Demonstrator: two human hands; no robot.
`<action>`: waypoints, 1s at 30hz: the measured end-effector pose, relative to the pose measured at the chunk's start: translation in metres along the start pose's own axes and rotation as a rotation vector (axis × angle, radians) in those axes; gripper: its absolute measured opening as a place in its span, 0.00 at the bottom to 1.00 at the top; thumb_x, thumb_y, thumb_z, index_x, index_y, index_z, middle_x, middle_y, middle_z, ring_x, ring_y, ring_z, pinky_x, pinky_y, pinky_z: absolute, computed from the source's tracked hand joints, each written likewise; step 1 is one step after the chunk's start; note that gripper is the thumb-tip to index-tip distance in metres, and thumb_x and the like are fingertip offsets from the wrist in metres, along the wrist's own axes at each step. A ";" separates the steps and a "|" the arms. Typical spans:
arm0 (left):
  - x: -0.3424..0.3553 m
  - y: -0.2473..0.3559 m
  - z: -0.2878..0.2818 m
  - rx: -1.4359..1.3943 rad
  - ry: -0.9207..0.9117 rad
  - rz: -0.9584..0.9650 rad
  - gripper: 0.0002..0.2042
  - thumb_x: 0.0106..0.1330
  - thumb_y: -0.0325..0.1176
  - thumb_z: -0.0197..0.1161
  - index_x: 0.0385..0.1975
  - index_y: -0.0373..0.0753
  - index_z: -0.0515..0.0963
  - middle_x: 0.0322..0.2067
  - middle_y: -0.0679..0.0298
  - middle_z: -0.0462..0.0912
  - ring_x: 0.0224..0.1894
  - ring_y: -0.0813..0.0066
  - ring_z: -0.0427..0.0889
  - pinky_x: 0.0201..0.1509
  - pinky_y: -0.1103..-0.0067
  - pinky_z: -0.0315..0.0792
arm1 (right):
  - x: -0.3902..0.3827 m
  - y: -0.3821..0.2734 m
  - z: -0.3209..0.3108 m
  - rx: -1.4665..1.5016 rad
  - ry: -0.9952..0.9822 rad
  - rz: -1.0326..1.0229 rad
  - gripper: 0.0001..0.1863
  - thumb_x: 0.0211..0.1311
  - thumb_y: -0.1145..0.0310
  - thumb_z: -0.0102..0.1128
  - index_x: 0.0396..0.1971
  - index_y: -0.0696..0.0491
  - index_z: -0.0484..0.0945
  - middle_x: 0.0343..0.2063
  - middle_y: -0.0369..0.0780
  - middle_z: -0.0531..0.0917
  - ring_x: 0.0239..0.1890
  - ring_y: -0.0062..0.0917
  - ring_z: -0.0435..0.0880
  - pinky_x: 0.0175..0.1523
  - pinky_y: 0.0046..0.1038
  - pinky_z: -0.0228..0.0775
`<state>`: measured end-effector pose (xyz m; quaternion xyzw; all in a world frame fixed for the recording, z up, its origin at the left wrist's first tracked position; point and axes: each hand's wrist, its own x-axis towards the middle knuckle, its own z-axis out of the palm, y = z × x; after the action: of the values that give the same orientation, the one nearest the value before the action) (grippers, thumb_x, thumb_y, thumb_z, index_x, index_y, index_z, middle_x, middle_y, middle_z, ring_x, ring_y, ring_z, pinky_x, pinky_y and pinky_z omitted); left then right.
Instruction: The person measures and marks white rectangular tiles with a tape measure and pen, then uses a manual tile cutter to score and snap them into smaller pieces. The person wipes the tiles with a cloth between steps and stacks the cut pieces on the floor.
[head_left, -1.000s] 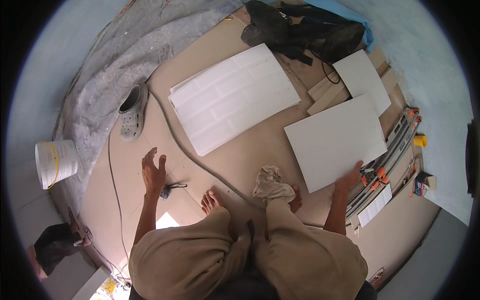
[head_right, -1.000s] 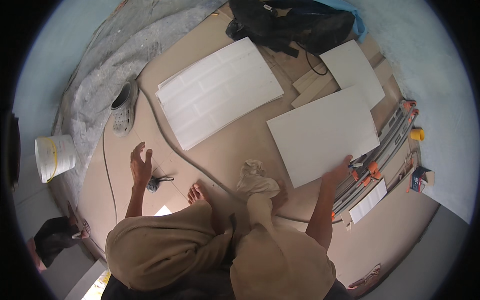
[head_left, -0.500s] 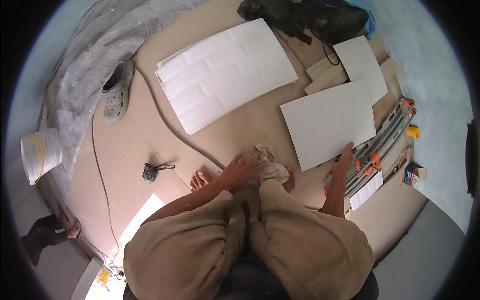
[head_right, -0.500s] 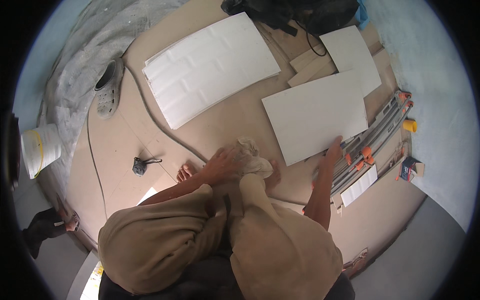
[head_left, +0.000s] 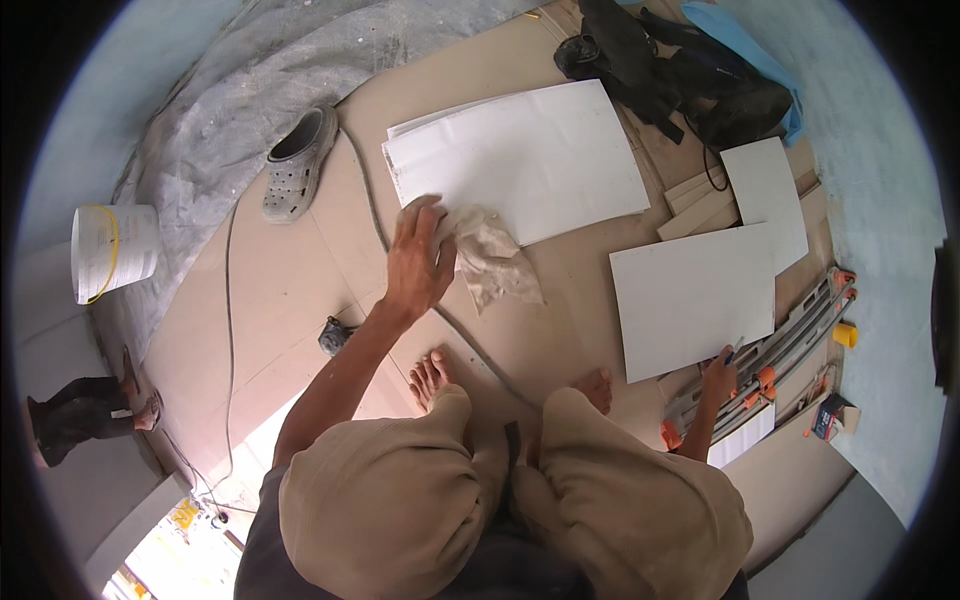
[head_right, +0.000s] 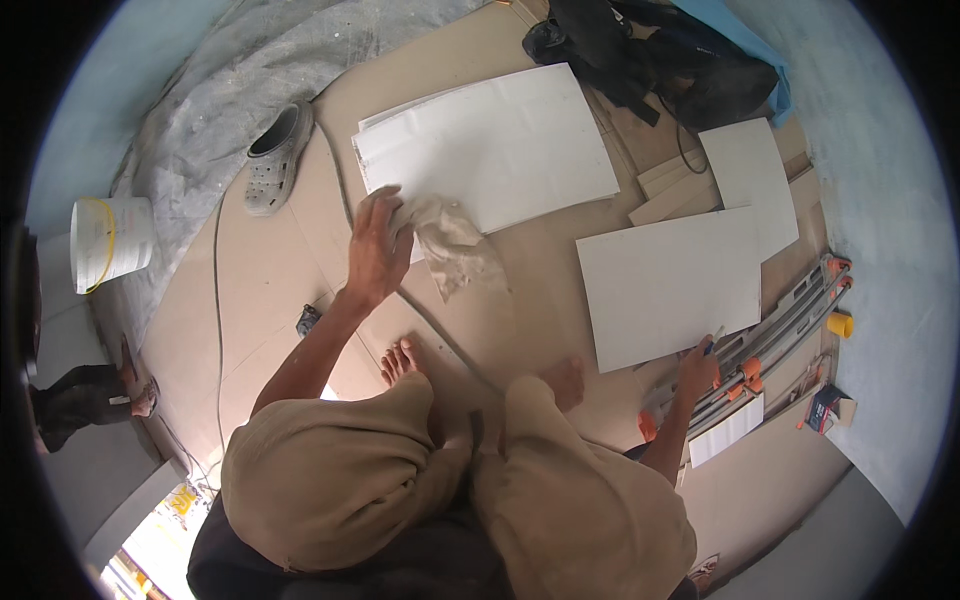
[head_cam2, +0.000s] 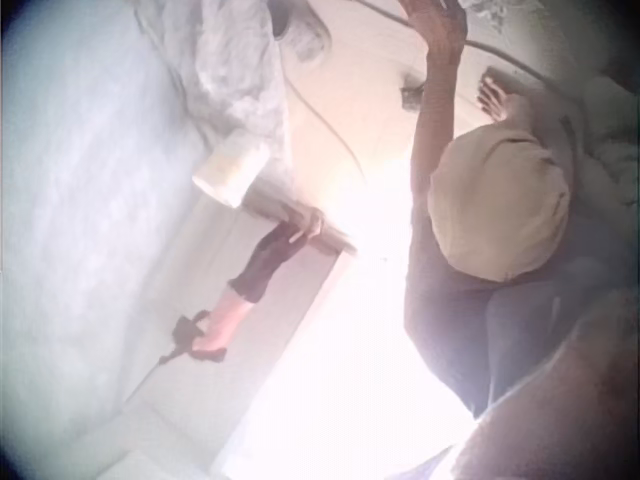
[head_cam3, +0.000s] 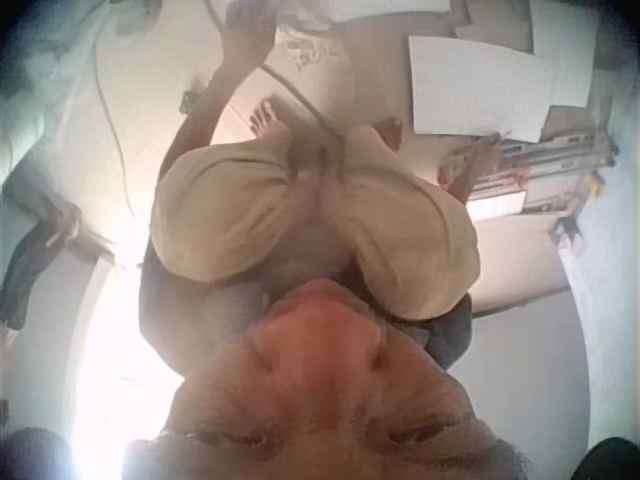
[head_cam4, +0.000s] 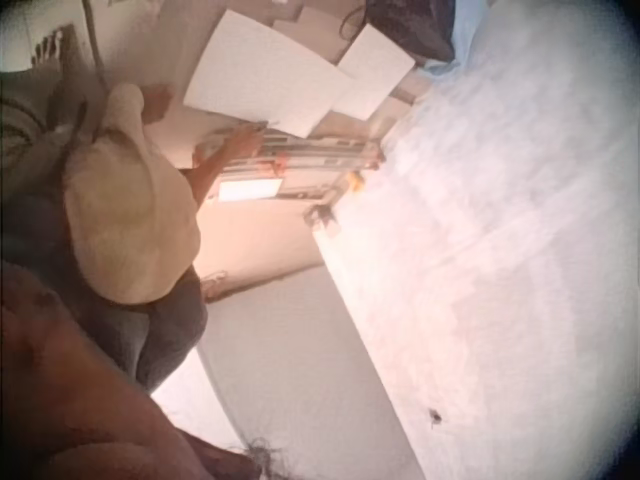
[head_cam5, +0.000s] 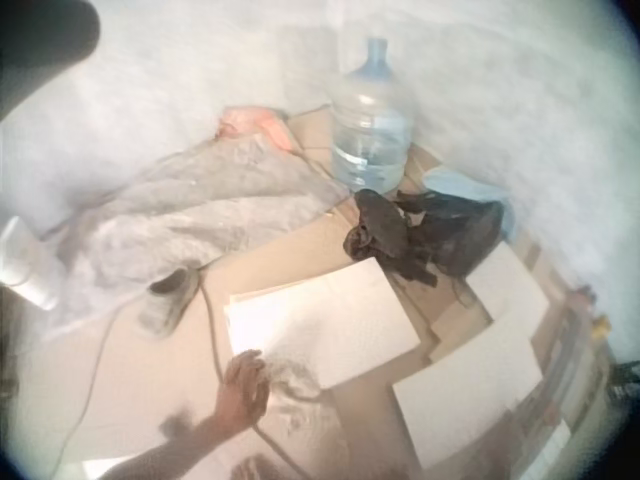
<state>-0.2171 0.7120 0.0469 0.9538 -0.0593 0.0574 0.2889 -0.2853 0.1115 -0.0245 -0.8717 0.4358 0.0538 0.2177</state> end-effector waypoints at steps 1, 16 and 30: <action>0.004 -0.015 0.017 0.063 -0.029 0.053 0.31 0.67 0.33 0.67 0.70 0.43 0.67 0.70 0.48 0.66 0.73 0.42 0.63 0.75 0.51 0.62 | -0.001 0.005 0.001 -0.012 0.020 -0.008 0.38 0.81 0.41 0.43 0.35 0.66 0.82 0.31 0.46 0.89 0.34 0.41 0.90 0.40 0.42 0.79; 0.096 -0.035 0.106 0.389 -0.023 -0.090 0.39 0.75 0.46 0.54 0.83 0.43 0.48 0.83 0.56 0.44 0.85 0.49 0.42 0.84 0.45 0.39 | -0.105 -0.092 -0.035 0.454 0.212 -0.239 0.27 0.85 0.51 0.43 0.58 0.59 0.82 0.33 0.37 0.85 0.34 0.21 0.78 0.43 0.27 0.71; 0.144 -0.071 0.010 -1.377 0.452 -0.400 0.25 0.73 0.33 0.65 0.68 0.36 0.71 0.58 0.49 0.80 0.57 0.58 0.83 0.62 0.66 0.79 | -0.154 -0.150 -0.006 0.500 -0.184 -0.473 0.26 0.86 0.52 0.42 0.50 0.58 0.83 0.30 0.36 0.85 0.32 0.17 0.78 0.38 0.23 0.68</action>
<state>-0.0644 0.7531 0.0208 0.5148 0.1535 0.1483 0.8303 -0.2627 0.3009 0.0741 -0.8598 0.2003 -0.0278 0.4690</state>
